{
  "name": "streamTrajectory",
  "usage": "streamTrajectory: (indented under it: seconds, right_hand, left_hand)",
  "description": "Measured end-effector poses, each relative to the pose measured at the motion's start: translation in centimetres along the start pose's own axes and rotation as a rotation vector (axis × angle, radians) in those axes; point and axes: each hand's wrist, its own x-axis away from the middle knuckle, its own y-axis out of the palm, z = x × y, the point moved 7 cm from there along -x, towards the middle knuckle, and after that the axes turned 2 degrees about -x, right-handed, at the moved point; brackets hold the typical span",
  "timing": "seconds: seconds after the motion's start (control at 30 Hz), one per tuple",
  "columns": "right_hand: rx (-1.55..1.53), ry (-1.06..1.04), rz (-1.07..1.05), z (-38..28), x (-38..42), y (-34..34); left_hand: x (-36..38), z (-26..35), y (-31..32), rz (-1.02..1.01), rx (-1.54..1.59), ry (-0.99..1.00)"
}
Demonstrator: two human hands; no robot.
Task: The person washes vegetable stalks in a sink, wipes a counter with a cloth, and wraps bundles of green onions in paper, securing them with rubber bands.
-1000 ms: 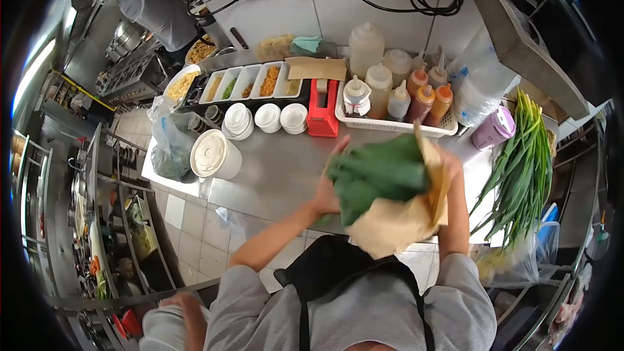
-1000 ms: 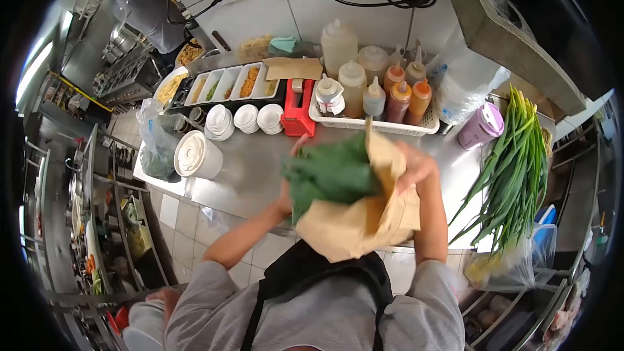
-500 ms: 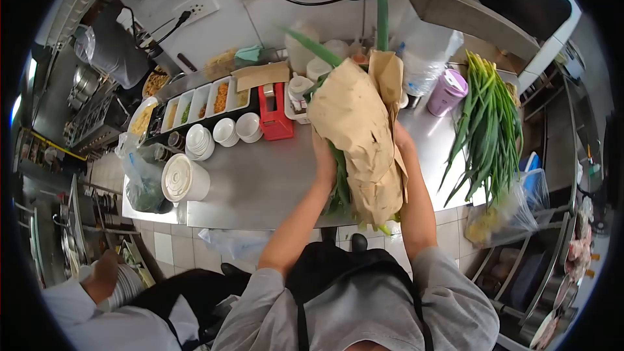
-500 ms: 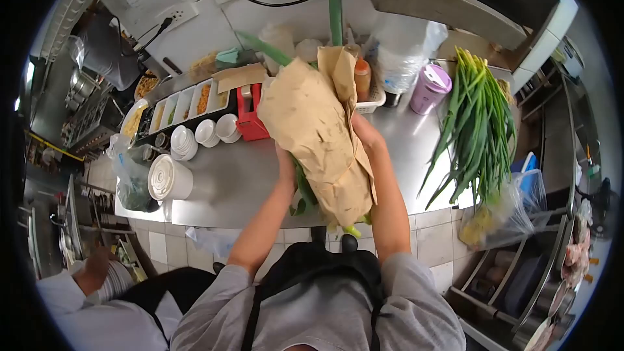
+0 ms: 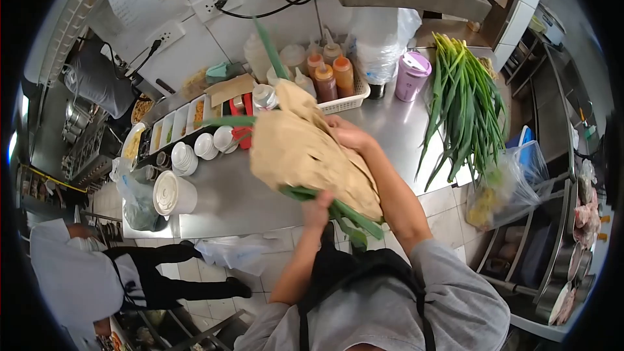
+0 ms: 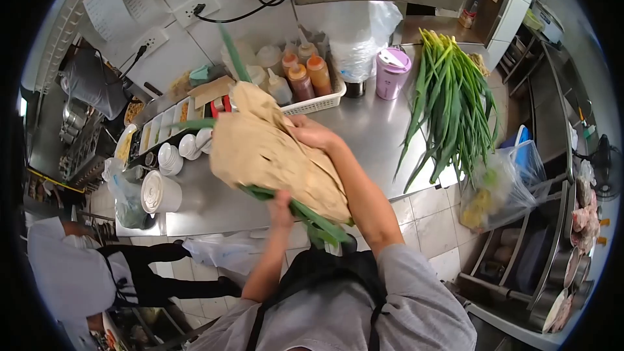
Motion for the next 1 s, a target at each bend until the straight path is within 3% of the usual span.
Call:
streamTrajectory:
  seconds: [0.03, 0.1, 0.17, 0.2, 0.27, 0.3, 0.37, 0.4, 0.43, 0.47, 0.5, 0.53, 0.57, 0.6, 0.67, 0.8, 0.87, 0.9, 0.93, 1.0]
  right_hand:
    - [0.062, -0.069, 0.125, -1.7, 0.3, 0.5]
    - [0.127, -0.138, 0.259, -2.5, 0.3, 1.0]
    - [0.250, -0.089, 0.375, -1.3, -0.4, 0.2]
    - [0.250, -0.092, 0.392, -2.0, -0.1, 0.0]
    - [0.599, 0.192, 0.319, -2.9, 0.8, 0.2]
    - [0.693, 0.172, 0.217, -4.2, 1.8, -0.4]
    - [0.731, 0.069, 0.250, -8.0, 5.4, -4.0]
    - [0.697, -0.100, 0.406, -10.6, 7.8, -6.9]
    - [0.637, -0.028, 0.462, -10.9, 8.8, -11.4]
    - [0.588, -0.195, 0.610, -10.2, 9.3, -18.5]
    - [0.457, -0.187, 0.952, -12.6, 11.5, -21.3]
    - [0.485, -0.319, 1.078, -13.6, 11.7, -25.5]
    - [0.561, -0.276, 1.247, -13.3, 11.0, -30.3]
    - [0.636, -0.236, 1.421, -13.3, 10.5, -33.4]
    - [0.593, -0.075, 1.467, -11.7, 8.3, -37.3]
    - [0.332, -0.120, 1.445, -11.9, 7.2, -35.9]
    - [0.385, -0.269, 1.677, -14.4, 8.7, -34.2]
    - [0.244, -0.647, 1.613, -13.0, 6.9, -39.4]
    - [0.241, -0.647, 1.598, -14.3, 6.8, -38.0]
    - [-0.469, -0.886, 1.230, -15.4, 6.0, -37.8]
  left_hand:
    - [-0.5, -1.1, -1.0, 0.102, 0.109, -0.157]
    - [-2.6, 0.2, -1.9, 0.114, 0.472, -0.057]
    - [-3.8, -0.3, -1.9, 0.035, 0.671, -0.137]
    - [-3.7, -1.4, -1.6, -0.028, 0.749, -0.220]
    - [-0.8, -4.4, -1.1, -0.107, 0.867, -0.376]
    - [1.0, -6.0, -1.0, -0.103, 0.915, -0.430]
    - [3.1, -7.5, -1.2, -0.097, 0.976, -0.490]
    - [3.4, -7.6, -1.6, -0.087, 0.997, -0.500]
    - [3.5, -7.6, -2.0, -0.076, 1.015, -0.512]
    - [3.6, -6.7, -1.9, -0.067, 1.022, -0.518]
    - [3.5, -5.0, -2.2, 0.001, 1.015, -0.542]
    - [3.2, -4.2, -2.7, 0.064, 1.008, -0.556]
    - [3.1, -5.6, -4.4, -0.092, 0.864, -0.407]
    - [3.3, -5.4, -5.3, -0.070, 0.856, -0.393]
    - [3.2, -4.9, -6.4, 0.009, 0.870, -0.395]
    - [3.8, -3.9, -8.2, 0.099, 0.819, -0.407]
    - [4.6, -3.6, -9.3, 0.145, 0.795, -0.397]
    - [4.9, -3.4, -9.7, 0.159, 0.788, -0.393]
    - [5.1, -3.3, -10.0, 0.176, 0.782, -0.391]
    - [5.3, -3.1, -10.2, 0.196, 0.771, -0.387]
